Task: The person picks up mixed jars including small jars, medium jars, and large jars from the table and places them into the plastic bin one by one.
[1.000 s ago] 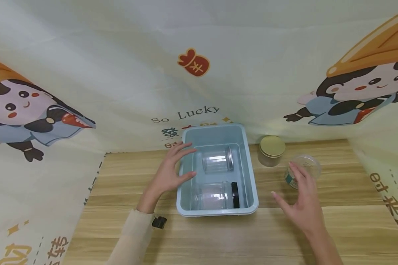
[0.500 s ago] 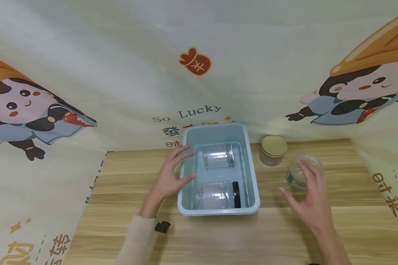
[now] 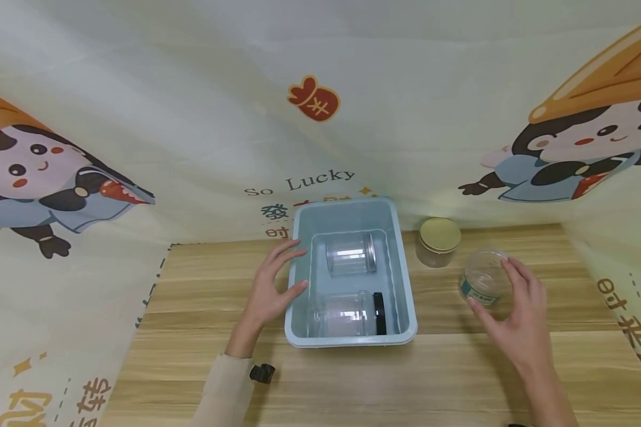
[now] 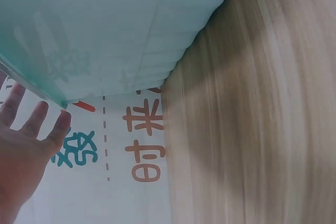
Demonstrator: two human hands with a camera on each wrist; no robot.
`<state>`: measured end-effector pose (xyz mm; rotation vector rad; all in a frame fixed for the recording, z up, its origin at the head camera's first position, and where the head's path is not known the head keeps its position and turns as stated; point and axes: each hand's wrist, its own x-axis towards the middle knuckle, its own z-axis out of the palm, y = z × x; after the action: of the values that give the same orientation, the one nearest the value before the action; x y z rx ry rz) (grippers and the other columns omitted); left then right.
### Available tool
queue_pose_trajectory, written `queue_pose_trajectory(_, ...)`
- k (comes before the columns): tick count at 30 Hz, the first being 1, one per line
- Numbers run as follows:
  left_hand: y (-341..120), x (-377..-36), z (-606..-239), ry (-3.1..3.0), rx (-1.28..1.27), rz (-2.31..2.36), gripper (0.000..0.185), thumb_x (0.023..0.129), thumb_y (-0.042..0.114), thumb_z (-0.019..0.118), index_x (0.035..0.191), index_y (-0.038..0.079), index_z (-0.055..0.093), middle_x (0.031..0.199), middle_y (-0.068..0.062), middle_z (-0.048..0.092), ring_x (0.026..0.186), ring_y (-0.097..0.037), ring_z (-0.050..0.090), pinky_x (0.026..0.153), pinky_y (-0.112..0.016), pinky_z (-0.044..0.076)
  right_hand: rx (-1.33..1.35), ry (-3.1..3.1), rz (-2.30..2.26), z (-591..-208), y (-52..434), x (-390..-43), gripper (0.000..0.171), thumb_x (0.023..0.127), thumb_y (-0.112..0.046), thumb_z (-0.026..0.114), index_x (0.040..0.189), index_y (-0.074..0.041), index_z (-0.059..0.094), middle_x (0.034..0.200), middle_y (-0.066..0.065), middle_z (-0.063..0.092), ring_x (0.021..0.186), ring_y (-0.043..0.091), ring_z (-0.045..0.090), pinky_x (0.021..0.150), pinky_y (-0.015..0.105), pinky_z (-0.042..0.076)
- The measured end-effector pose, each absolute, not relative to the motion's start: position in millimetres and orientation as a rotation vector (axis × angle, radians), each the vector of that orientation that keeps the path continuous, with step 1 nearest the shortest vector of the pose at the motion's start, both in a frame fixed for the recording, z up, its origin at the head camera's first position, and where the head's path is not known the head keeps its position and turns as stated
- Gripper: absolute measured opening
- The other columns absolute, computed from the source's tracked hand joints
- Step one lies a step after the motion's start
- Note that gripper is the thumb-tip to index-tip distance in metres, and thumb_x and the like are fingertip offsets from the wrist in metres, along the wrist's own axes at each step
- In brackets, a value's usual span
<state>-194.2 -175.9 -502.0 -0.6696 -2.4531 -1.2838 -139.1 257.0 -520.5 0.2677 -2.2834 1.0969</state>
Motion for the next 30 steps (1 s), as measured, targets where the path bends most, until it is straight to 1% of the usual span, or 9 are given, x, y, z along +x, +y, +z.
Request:
queue_pose_trajectory(2, -176.3, -194.0, -503.3, -2.449, -0.669, -1.287, 0.061, 0.087, 0.051, 0.067, 0.132, 0.011, 0.061, 0.149, -0.011, 0.046, 0.141, -0.036, 0.035, 0.112, -0.059, 0.026, 0.246, -2.296, 1.099, -520.7, 258.7, -139.6, 0.086, 0.077, -0.04, 0.082, 0.143, 0.002, 0.047, 0.144, 0.031, 0.042, 0.127, 0.056, 0.034, 0.109, 0.058, 0.022)
queue_pose_trajectory(4, -176.5, -193.2, -504.5, -2.456, -0.653, -1.284, 0.058, 0.086, 0.048, 0.068, 0.132, 0.012, 0.062, 0.148, -0.008, 0.047, 0.14, -0.033, 0.037, 0.112, -0.058, 0.027, 0.224, -2.309, 1.103, -521.0, 260.1, -140.0, 0.084, 0.073, -0.026, 0.085, 0.143, 0.002, 0.047, 0.144, 0.031, 0.042, 0.128, 0.056, 0.033, 0.11, 0.059, 0.022)
queue_pose_trajectory(7, -176.6, -192.4, -507.4, -2.465, -0.631, -1.282, 0.058, 0.086, 0.05, 0.067, 0.131, 0.014, 0.062, 0.146, -0.004, 0.05, 0.139, -0.028, 0.04, 0.112, -0.056, 0.029, 0.189, -2.327, 1.11, -522.1, 261.4, -140.0, 0.085, 0.069, -0.014, 0.085, 0.143, 0.001, 0.047, 0.144, 0.031, 0.041, 0.129, 0.055, 0.033, 0.111, 0.059, 0.022)
queue_pose_trajectory(10, -176.7, -191.0, -511.0, -2.472, -0.62, -1.285, 0.062, 0.088, 0.058, 0.063, 0.131, 0.014, 0.062, 0.145, -0.002, 0.05, 0.138, -0.025, 0.041, 0.112, -0.055, 0.03, 0.161, -2.342, 1.116, -523.6, 261.9, -140.0, 0.087, 0.066, -0.01, 0.085, 0.144, 0.0, 0.047, 0.145, 0.031, 0.04, 0.13, 0.054, 0.032, 0.111, 0.06, 0.022)
queue_pose_trajectory(14, -177.2, -188.4, -515.6, -2.46, -0.617, -1.313, 0.07, 0.088, 0.066, 0.058, 0.13, 0.009, 0.063, 0.147, -0.003, 0.049, 0.138, -0.024, 0.041, 0.112, -0.055, 0.03, 0.127, -2.359, 1.125, -526.6, 262.0, -140.5, 0.088, 0.065, -0.005, 0.084, 0.145, 0.0, 0.045, 0.145, 0.032, 0.038, 0.13, 0.054, 0.032, 0.11, 0.063, 0.022)
queue_pose_trajectory(20, -178.2, -187.3, -520.0, -2.427, -0.618, -1.345, 0.067, 0.089, 0.065, 0.058, 0.128, 0.011, 0.064, 0.149, -0.002, 0.048, 0.139, -0.026, 0.041, 0.111, -0.056, 0.032, 0.061, -2.398, 1.143, -530.3, 261.4, -139.7, 0.088, 0.067, 0.001, 0.083, 0.146, -0.001, 0.043, 0.146, 0.033, 0.036, 0.131, 0.055, 0.032, 0.106, 0.072, 0.024)
queue_pose_trajectory(24, -178.5, -187.5, -521.0, -2.421, -0.629, -1.349, 0.067, 0.091, 0.063, 0.058, 0.129, 0.009, 0.063, 0.149, -0.003, 0.047, 0.138, -0.025, 0.041, 0.109, -0.054, 0.036, 0.027, -2.412, 1.149, -531.3, 262.3, -140.1, 0.087, 0.069, 0.002, 0.082, 0.146, 0.0, 0.042, 0.147, 0.033, 0.035, 0.132, 0.054, 0.032, 0.106, 0.072, 0.024)
queue_pose_trajectory(26, -178.8, -187.3, -522.0, -2.419, -0.629, -1.358, 0.062, 0.091, 0.057, 0.061, 0.128, 0.007, 0.063, 0.15, -0.003, 0.046, 0.138, -0.025, 0.042, 0.106, -0.052, 0.04, 0.004, -2.422, 1.159, -531.7, 262.8, -140.8, 0.087, 0.07, 0.002, 0.082, 0.147, 0.0, 0.042, 0.147, 0.033, 0.035, 0.132, 0.054, 0.033, 0.107, 0.071, 0.024)
queue_pose_trajectory(30, -178.4, -187.6, -524.7, -2.395, -0.631, -1.408, 0.045, 0.089, 0.031, 0.07, 0.126, 0.007, 0.063, 0.151, -0.004, 0.044, 0.133, -0.026, 0.047, 0.097, -0.052, 0.048, -0.046, -2.444, 1.187, -532.7, 263.8, -140.8, 0.084, 0.075, -0.001, 0.081, 0.148, -0.001, 0.04, 0.149, 0.03, 0.033, 0.132, 0.052, 0.033, 0.107, 0.071, 0.024)
